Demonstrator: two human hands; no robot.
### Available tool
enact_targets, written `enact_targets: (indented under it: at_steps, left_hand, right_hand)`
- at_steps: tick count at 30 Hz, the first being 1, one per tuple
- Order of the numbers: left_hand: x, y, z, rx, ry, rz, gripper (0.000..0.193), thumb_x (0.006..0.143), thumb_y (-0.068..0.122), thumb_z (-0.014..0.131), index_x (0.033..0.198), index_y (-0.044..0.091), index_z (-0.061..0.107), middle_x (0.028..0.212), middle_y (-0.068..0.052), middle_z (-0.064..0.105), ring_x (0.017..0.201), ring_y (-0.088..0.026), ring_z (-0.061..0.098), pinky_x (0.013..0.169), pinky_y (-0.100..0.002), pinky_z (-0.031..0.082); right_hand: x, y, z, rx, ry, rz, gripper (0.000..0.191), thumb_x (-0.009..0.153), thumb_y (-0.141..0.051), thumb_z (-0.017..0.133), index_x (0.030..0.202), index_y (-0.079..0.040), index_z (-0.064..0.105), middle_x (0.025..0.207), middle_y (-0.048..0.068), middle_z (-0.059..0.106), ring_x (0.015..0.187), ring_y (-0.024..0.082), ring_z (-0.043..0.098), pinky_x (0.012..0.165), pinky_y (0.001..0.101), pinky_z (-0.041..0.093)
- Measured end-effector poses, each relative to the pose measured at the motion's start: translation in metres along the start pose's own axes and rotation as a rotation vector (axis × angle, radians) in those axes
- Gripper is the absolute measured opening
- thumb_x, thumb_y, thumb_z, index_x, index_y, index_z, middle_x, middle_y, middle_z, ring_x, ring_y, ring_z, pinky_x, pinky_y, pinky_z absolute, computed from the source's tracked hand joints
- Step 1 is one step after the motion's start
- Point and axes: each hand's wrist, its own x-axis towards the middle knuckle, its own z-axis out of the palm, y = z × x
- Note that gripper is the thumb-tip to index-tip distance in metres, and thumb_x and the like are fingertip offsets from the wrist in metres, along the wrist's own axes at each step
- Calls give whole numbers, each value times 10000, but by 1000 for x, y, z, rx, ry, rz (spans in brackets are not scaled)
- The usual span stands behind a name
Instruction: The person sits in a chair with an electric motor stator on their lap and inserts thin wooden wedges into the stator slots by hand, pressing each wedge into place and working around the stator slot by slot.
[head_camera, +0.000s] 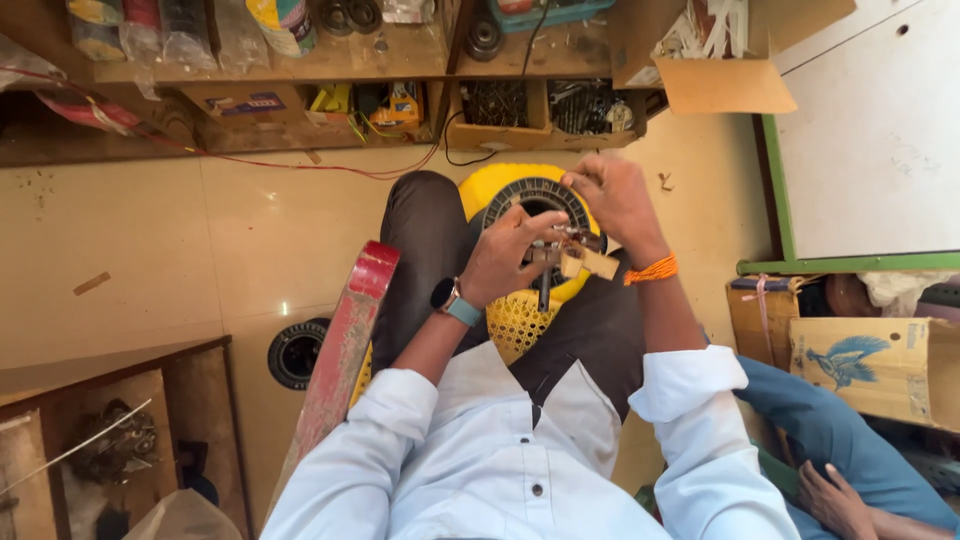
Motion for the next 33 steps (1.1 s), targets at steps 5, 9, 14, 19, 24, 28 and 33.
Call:
enact_targets:
  at_steps: [5,9,14,19,24,28,33]
  left_hand:
    - [5,2,-1,92,53,138,401,824,80,821,1197,131,683,1126,-44,736,947,-282,652,906,-402,529]
    - [8,12,0,71,24,120,371,784,28,800,1134,111,709,1086,-51,743,937,-283,663,882,-399,523]
    - [10,19,-2,13,16,75,357,770,-2,772,1108,79,691,1089,-68,740,964,-301,669,877,-388,533]
    - [15,16,1,68,60,165,332,800,35,802,1099,113,680,1105,-74,732,1033,-312,684,1045,-483,484]
    - [16,12,-1,9,-47,-38,451,703,-41,724,1130,96,676,1137,-87,719,1046,-329,675,932,-422,549]
    - [21,11,0,8,-55,-60,473,683,-57,733,1129,90,682,1173,-74,728,1018,-311,658,888,-386,546]
    - [26,9,1,5,-67,-90,472,665,-49,734,1113,90,687,1144,-59,731,976,-281,653,873,-370,545]
  right_hand:
    - [7,9,20,78,-37,-71,148,941,-176,655,955,-49,730,858,166,721,763,310,706,694,385,538]
    - [-2,19,22,286,-119,264,203,948,-232,633,974,-43,702,789,172,707,681,329,665,635,410,525]
    - [-10,40,18,189,127,118,266,930,-268,691,952,-3,682,743,157,665,635,236,621,619,378,498]
    - [-34,58,3,182,260,120,233,954,-222,697,928,10,703,735,155,650,620,160,593,618,352,491]
    - [-61,65,-14,303,201,224,189,969,-172,705,961,14,738,689,80,625,630,76,516,570,277,414]
    - [-75,56,-23,482,248,227,134,977,-120,711,975,14,723,760,2,635,697,30,507,602,230,403]
    - [-106,48,-19,528,256,253,102,958,-81,718,918,12,734,773,34,675,703,42,555,626,215,426]
